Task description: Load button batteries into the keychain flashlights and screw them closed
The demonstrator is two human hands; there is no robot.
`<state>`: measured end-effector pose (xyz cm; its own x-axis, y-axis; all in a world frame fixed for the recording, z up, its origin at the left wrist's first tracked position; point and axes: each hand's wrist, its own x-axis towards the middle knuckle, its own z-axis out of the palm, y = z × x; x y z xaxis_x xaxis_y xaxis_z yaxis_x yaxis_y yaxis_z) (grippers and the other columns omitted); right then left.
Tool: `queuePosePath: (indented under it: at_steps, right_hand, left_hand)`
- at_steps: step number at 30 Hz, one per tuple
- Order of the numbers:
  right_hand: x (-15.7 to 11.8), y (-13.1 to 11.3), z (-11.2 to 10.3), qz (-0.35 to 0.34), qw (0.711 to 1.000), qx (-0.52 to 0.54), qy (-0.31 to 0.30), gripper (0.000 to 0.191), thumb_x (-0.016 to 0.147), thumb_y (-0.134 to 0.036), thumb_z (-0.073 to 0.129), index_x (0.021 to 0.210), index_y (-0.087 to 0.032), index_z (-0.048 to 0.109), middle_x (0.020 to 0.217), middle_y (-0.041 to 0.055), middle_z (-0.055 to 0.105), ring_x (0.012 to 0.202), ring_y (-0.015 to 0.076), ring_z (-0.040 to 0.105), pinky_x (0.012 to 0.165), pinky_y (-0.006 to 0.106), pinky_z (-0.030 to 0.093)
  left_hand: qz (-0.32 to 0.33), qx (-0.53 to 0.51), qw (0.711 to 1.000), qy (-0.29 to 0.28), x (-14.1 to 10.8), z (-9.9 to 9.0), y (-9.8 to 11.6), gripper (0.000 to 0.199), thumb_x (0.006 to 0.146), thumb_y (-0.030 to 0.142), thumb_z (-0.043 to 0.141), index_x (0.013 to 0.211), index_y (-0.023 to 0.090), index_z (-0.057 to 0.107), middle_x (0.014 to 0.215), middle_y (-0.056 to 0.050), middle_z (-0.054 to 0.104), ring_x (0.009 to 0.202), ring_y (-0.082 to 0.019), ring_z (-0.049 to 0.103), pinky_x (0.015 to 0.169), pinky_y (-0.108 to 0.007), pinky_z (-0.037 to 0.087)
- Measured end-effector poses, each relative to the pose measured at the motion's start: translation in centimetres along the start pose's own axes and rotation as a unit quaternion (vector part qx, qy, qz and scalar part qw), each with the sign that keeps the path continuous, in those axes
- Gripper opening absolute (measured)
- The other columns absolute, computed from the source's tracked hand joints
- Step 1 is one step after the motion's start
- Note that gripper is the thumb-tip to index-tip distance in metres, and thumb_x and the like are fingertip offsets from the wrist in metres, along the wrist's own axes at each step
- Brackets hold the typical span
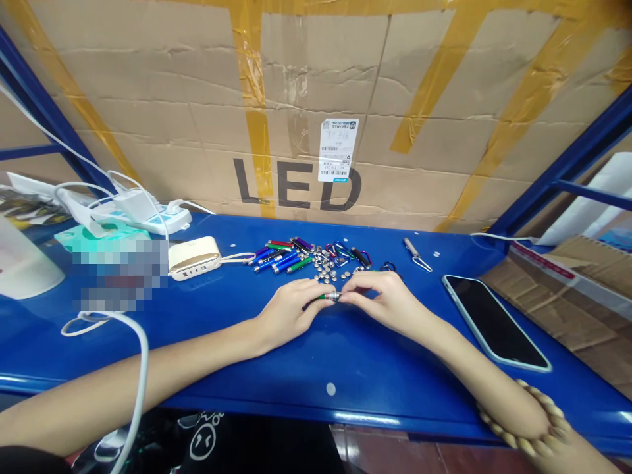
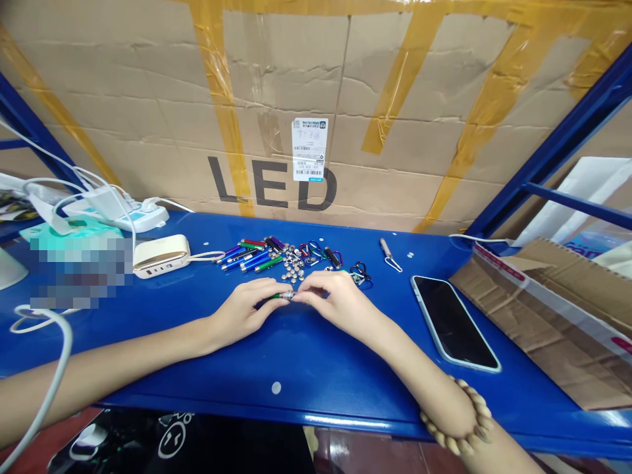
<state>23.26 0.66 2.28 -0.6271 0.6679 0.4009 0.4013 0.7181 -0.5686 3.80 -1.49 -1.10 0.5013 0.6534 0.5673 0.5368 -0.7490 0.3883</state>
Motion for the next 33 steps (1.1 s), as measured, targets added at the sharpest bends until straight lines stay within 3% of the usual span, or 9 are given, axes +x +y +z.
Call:
queuePosePath:
  at_steps: [4, 9, 14, 19, 22, 25, 28, 30, 33]
  right_hand:
    - [-0.2, -0.1, 0.1, -0.015, 0.998, 0.002, -0.059, 0.024, 0.085, -0.022, 0.049, 0.067, -0.016, 0.063, 0.062, 0.0007, 0.062, 0.06, 0.0107, 0.056, 0.063, 0.022, 0.043]
    - [-0.4, -0.2, 0.8, 0.087, 0.987, 0.1, -0.092, 0.035, 0.085, -0.04, 0.048, 0.063, -0.015, 0.06, 0.054, -0.0004, 0.055, 0.048, 0.0089, 0.05, 0.052, 0.021, 0.041]
    - [-0.3, -0.5, 1.2, 0.223, 0.93, 0.265, -0.122, 0.042, 0.073, -0.054, 0.056, 0.06, -0.014, 0.057, 0.045, -0.0037, 0.047, 0.04, 0.0067, 0.044, 0.041, 0.019, 0.037]
    - [-0.2, -1.0, 0.9, 0.278, 0.891, 0.329, -0.14, 0.044, 0.067, -0.056, 0.062, 0.058, -0.013, 0.058, 0.042, -0.005, 0.046, 0.037, 0.0045, 0.04, 0.039, 0.018, 0.034]
    - [-0.1, -1.1, 0.8, 0.282, 0.886, 0.341, -0.136, 0.044, 0.068, -0.055, 0.061, 0.058, -0.013, 0.058, 0.041, -0.005, 0.047, 0.036, 0.0047, 0.041, 0.038, 0.018, 0.035]
    - [0.1, -1.0, 0.9, 0.27, 0.898, 0.328, -0.115, 0.043, 0.073, -0.054, 0.057, 0.059, -0.013, 0.059, 0.041, -0.0049, 0.048, 0.035, 0.0049, 0.042, 0.039, 0.018, 0.037]
    - [0.4, -0.5, 0.9, 0.259, 0.913, 0.302, -0.092, 0.047, 0.076, -0.056, 0.051, 0.058, -0.013, 0.059, 0.04, -0.0046, 0.047, 0.034, 0.0053, 0.042, 0.039, 0.018, 0.038]
    - [0.6, 0.0, 0.7, 0.253, 0.925, 0.278, -0.053, 0.05, 0.079, -0.058, 0.046, 0.062, -0.013, 0.06, 0.043, -0.0037, 0.048, 0.035, 0.0062, 0.043, 0.037, 0.019, 0.037]
    - [0.6, 1.1, -0.2, 0.231, 0.955, 0.177, 0.058, 0.045, 0.08, -0.055, 0.045, 0.073, -0.014, 0.062, 0.053, -0.0013, 0.054, 0.039, 0.0077, 0.047, 0.038, 0.02, 0.038]
  left_hand:
    - [0.032, 0.05, 0.998, -0.021, -0.2, -0.1, 0.0, 0.025, 0.09, 0.026, 0.039, 0.095, 0.015, 0.061, 0.073, -0.004, 0.063, 0.064, -0.014, 0.054, 0.063, -0.025, 0.044]
    - [0.057, 0.091, 0.994, -0.028, -0.4, -0.1, 0.1, 0.029, 0.092, 0.028, 0.034, 0.092, 0.016, 0.061, 0.068, -0.003, 0.06, 0.061, -0.014, 0.052, 0.06, -0.024, 0.042]
    - [0.073, 0.119, 0.99, 0.008, -0.6, -0.1, 0.3, 0.029, 0.091, 0.028, 0.035, 0.088, 0.016, 0.061, 0.063, -0.002, 0.06, 0.055, -0.013, 0.052, 0.055, -0.022, 0.041]
    - [0.075, 0.117, 0.99, -0.018, -0.5, -0.2, 0.4, 0.029, 0.091, 0.028, 0.035, 0.091, 0.017, 0.062, 0.062, -0.001, 0.06, 0.055, -0.013, 0.055, 0.054, -0.023, 0.041]
    - [0.02, 0.051, 0.997, -0.061, -0.2, -0.3, 0.4, 0.025, 0.09, 0.028, 0.038, 0.092, 0.018, 0.061, 0.074, -0.002, 0.065, 0.064, -0.013, 0.06, 0.059, -0.021, 0.042]
    - [-0.078, -0.028, 0.991, -0.109, 0.3, -0.5, 0.6, 0.021, 0.09, 0.028, 0.038, 0.092, 0.021, 0.058, 0.086, 0.0, 0.067, 0.074, -0.013, 0.062, 0.065, -0.021, 0.043]
    - [-0.144, -0.046, 0.981, -0.123, 0.6, -0.6, 0.9, 0.02, 0.091, 0.03, 0.036, 0.092, 0.022, 0.054, 0.085, 0.002, 0.064, 0.074, -0.013, 0.06, 0.065, -0.023, 0.041]
    - [-0.17, -0.051, 0.978, -0.114, 0.6, -0.6, 1.0, 0.02, 0.091, 0.033, 0.035, 0.092, 0.021, 0.052, 0.077, 0.003, 0.061, 0.067, -0.013, 0.057, 0.062, -0.023, 0.039]
    - [-0.215, -0.087, 0.969, -0.083, 0.6, -0.5, 0.9, 0.022, 0.09, 0.037, 0.033, 0.09, 0.021, 0.048, 0.062, 0.005, 0.052, 0.055, -0.011, 0.049, 0.055, -0.022, 0.035]
